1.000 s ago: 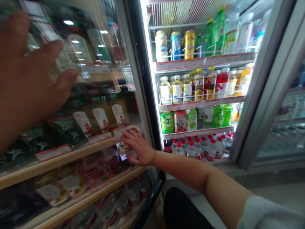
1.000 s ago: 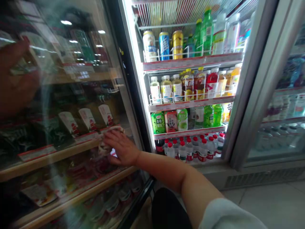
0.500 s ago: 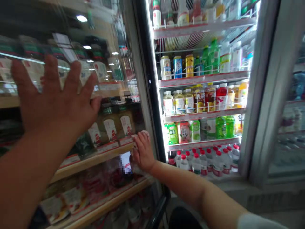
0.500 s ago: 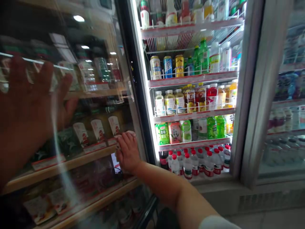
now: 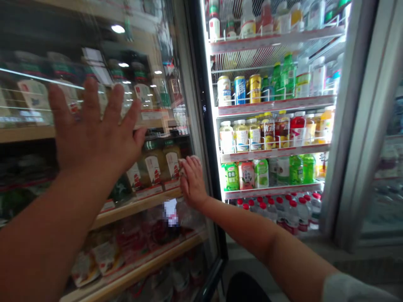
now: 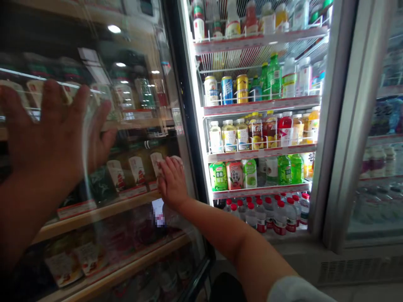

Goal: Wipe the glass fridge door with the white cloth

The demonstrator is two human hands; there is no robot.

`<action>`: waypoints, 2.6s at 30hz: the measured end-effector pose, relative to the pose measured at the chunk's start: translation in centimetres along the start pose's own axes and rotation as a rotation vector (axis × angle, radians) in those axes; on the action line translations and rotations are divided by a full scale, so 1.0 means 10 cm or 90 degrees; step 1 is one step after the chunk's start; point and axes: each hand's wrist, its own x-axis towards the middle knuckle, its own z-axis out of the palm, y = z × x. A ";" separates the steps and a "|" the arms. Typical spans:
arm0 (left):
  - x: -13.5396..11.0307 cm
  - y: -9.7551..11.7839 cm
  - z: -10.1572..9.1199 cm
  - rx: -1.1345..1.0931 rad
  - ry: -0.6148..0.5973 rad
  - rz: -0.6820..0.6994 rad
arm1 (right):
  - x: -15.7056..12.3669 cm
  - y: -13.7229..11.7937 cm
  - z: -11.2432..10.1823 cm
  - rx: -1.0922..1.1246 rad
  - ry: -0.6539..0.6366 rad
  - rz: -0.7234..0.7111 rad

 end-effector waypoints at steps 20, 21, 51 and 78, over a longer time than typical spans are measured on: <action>-0.02 -0.01 -0.05 0.040 0.019 0.021 | 0.69 -0.19 0.06 0.003 0.010 0.038; -0.02 -0.01 -0.06 0.043 0.018 0.018 | 0.56 -0.23 0.04 0.014 0.000 0.034; -0.84 -0.50 -1.44 0.367 -0.160 -0.217 | 0.86 -1.44 0.14 0.196 -0.146 -0.306; -0.99 -0.45 -1.37 0.397 -0.105 -0.303 | 0.91 -1.69 0.10 0.142 -0.200 -0.271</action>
